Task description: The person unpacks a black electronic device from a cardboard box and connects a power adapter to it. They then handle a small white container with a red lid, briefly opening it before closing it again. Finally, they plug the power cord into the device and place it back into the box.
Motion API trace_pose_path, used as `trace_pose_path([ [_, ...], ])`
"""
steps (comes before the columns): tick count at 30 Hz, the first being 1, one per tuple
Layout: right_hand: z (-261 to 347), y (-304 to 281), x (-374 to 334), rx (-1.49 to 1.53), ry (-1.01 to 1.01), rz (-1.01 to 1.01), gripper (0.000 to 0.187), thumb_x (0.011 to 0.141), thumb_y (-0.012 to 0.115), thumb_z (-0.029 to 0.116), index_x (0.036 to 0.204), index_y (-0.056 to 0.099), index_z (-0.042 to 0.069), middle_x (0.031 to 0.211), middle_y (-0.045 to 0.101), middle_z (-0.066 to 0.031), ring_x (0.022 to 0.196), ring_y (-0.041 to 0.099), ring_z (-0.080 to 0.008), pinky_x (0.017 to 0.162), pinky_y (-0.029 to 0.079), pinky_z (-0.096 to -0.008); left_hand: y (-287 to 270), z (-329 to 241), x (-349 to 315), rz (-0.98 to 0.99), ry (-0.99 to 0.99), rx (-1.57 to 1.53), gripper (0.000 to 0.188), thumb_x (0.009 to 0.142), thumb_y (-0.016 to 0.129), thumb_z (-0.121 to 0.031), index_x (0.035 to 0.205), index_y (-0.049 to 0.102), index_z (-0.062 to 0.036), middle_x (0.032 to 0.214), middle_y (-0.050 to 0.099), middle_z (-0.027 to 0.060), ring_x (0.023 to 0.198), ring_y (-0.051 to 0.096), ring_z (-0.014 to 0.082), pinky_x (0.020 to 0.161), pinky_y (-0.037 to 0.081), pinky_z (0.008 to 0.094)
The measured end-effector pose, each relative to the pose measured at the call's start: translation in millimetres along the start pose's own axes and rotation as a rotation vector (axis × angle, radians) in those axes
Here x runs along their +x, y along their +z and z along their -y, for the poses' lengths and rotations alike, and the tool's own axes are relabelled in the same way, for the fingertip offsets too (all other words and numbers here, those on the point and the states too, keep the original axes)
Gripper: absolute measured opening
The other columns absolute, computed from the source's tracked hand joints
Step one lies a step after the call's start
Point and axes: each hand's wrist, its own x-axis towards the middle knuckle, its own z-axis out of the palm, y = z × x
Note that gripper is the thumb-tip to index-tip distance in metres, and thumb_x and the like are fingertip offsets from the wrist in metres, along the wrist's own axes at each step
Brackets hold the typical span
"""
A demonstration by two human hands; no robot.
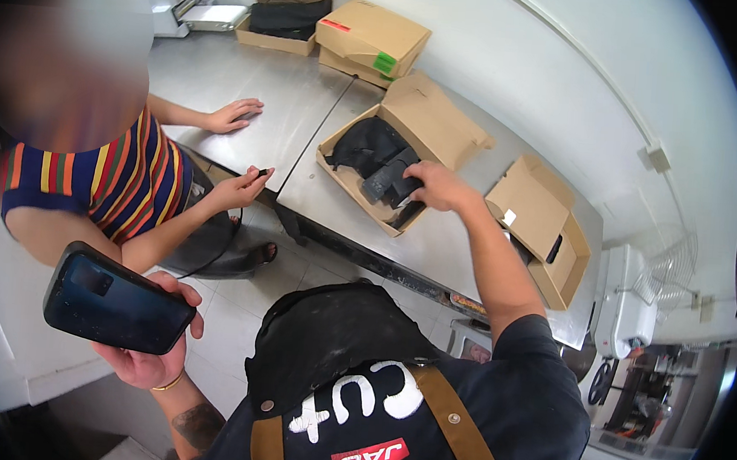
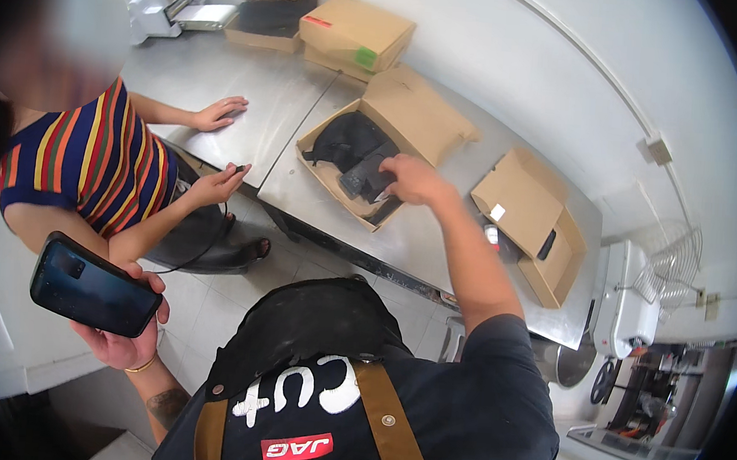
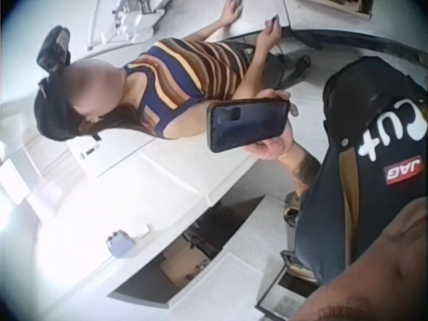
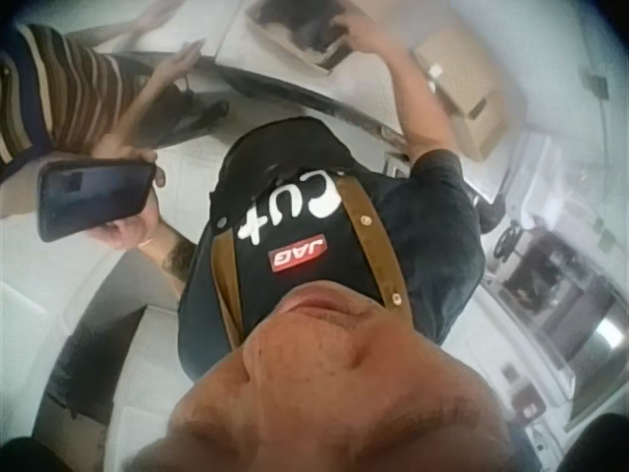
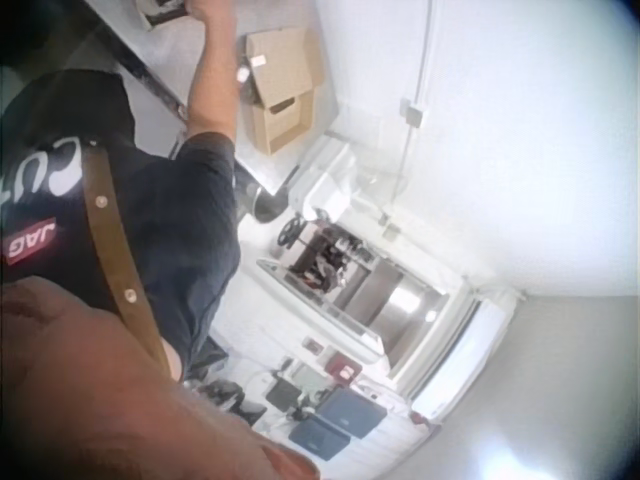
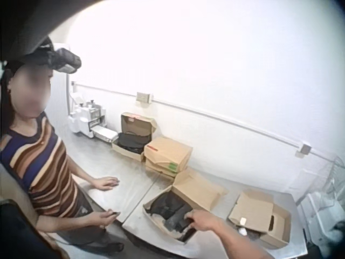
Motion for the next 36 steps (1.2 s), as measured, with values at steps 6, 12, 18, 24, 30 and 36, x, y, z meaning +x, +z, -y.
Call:
trace_pose_path([
  [6,4,-53,42,0.145,-0.170,-0.073,0.041,0.088,0.080,0.020,0.124,0.068,0.004,0.119,0.068,-0.0207,0.113,0.064,-0.0411,0.101,0.051,-0.0469,30,16,-16,-0.120,0.103,0.019,0.083,0.103,0.046,-0.073,0.162,0.035,-0.0168,0.144,0.052,0.0255,0.118,0.055,0.0450,0.067,0.060,0.0412],
  [12,-20,18,41,-0.107,-0.529,-0.442,0.038,0.077,0.085,0.013,0.110,0.065,0.007,0.120,0.062,-0.0169,0.116,0.061,-0.0406,0.097,0.052,-0.0482,79,51,-9,-0.230,0.154,0.057,0.083,0.102,0.046,-0.075,0.162,0.034,-0.0192,0.142,0.052,0.0278,0.116,0.060,0.0479,0.067,0.060,0.0446],
  [18,-53,60,23,0.075,-0.589,-0.402,0.045,0.075,0.087,0.013,0.111,0.061,0.006,0.124,0.058,-0.0150,0.119,0.058,-0.0394,0.099,0.050,-0.0478,126,82,-16,-0.315,0.155,0.080,0.081,0.102,0.048,-0.073,0.163,0.034,-0.0220,0.145,0.052,0.0259,0.119,0.056,0.0477,0.069,0.061,0.0440],
  [24,-41,25,42,0.051,-0.643,-0.396,0.091,0.068,0.093,0.025,0.147,0.049,0.013,0.140,0.053,-0.0139,0.132,0.051,-0.0378,0.113,0.038,-0.0508,146,96,-1,-0.330,0.130,0.095,0.077,0.103,0.048,-0.072,0.163,0.037,-0.0248,0.145,0.051,0.0258,0.119,0.056,0.0485,0.072,0.060,0.0453],
  [30,-36,13,65,-0.136,-0.583,-0.133,0.101,0.069,0.093,0.031,0.156,0.047,0.012,0.143,0.056,-0.0139,0.140,0.045,-0.0364,0.119,0.031,-0.0502,148,87,18,-0.285,0.115,0.136,0.079,0.102,0.044,-0.076,0.161,0.039,-0.0236,0.143,0.052,0.0267,0.117,0.059,0.0500,0.070,0.059,0.0460],
  [36,18,22,47,0.313,-0.593,-0.315,0.063,0.085,0.082,0.027,0.140,0.061,0.004,0.122,0.067,-0.0167,0.119,0.061,-0.0382,0.105,0.048,-0.0468,135,84,1,-0.357,0.158,0.098,0.086,0.102,0.042,-0.076,0.159,0.039,-0.0116,0.144,0.053,0.0272,0.118,0.060,0.0480,0.070,0.058,0.0450],
])
